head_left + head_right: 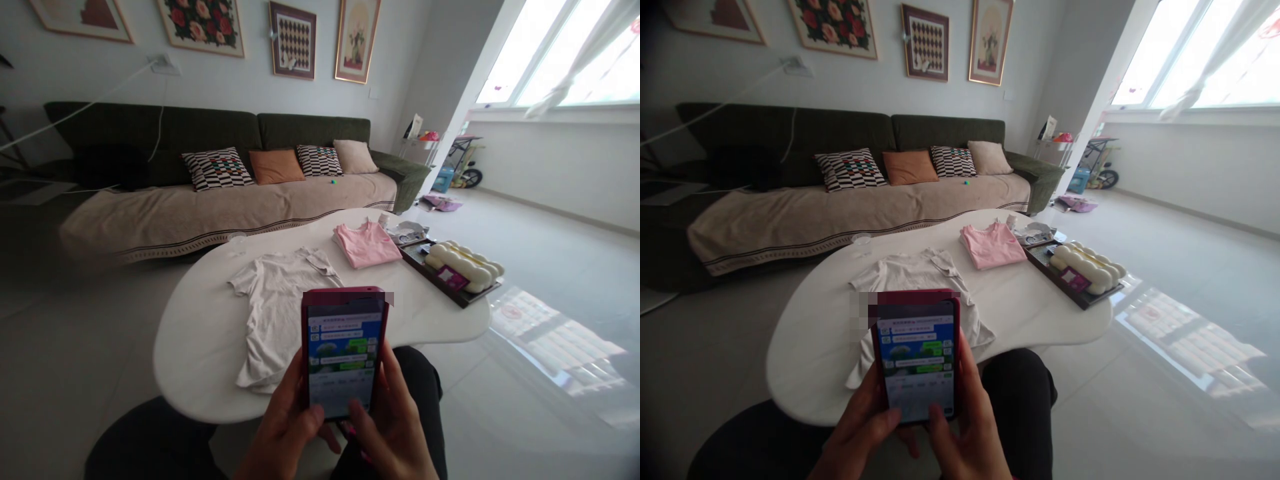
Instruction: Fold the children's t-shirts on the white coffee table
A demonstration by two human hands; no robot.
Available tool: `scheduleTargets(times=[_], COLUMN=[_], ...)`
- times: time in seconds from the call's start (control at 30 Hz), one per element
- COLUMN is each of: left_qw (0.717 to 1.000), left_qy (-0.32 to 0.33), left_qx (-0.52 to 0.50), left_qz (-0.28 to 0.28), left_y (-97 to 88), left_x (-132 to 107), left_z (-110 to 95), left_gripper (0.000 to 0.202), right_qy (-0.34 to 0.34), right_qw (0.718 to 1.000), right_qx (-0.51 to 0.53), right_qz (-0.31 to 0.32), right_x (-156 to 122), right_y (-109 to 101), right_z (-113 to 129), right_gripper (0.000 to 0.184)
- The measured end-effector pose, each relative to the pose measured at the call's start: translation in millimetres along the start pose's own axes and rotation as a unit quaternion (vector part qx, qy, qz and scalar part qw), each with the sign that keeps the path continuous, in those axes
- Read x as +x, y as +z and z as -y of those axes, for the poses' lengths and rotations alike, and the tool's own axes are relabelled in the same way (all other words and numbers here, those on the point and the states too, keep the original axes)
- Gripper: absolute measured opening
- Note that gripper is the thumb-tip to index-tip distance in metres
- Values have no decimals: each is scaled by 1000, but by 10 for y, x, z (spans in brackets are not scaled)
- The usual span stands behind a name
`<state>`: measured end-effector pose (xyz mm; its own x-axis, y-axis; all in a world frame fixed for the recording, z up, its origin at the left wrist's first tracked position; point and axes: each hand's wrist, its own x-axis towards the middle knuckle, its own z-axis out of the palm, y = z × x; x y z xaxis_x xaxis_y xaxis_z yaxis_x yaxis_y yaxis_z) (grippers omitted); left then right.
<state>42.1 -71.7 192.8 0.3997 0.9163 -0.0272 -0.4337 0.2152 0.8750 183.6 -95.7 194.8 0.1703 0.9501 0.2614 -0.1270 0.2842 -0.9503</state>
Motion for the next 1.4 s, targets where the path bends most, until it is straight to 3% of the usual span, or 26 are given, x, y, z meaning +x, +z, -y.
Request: scheduleTargets(times=[0.2,0.33,0.53,0.9,1.13,1.4], left_qw=[999,1000,998,999,999,1000], left_qy=[6,-19,16,16,20,6], left_qx=[-23,-11,3,19,40,18], left_qz=[30,11,53,31,-23,4], left_y=[21,64,47,25,57,57], left_x=[45,72,63,30,-4,19], left_z=[-60,-112,-80,-28,12,-55], left_gripper=[65,62,72,75,74,74], right_qy=[-3,-12,8,16,19,5], right_qw=[1000,999,999,999,999,1000], right_qx=[8,39,36,36,39,30], right_qz=[10,11,2,19,16,5], right_x=[21,12,-9,-2,6,7], right_y=[-17,6,0,-17,-27,-21], right_z=[62,80,53,58,64,27], right_gripper=[57,54,57,58,58,59])
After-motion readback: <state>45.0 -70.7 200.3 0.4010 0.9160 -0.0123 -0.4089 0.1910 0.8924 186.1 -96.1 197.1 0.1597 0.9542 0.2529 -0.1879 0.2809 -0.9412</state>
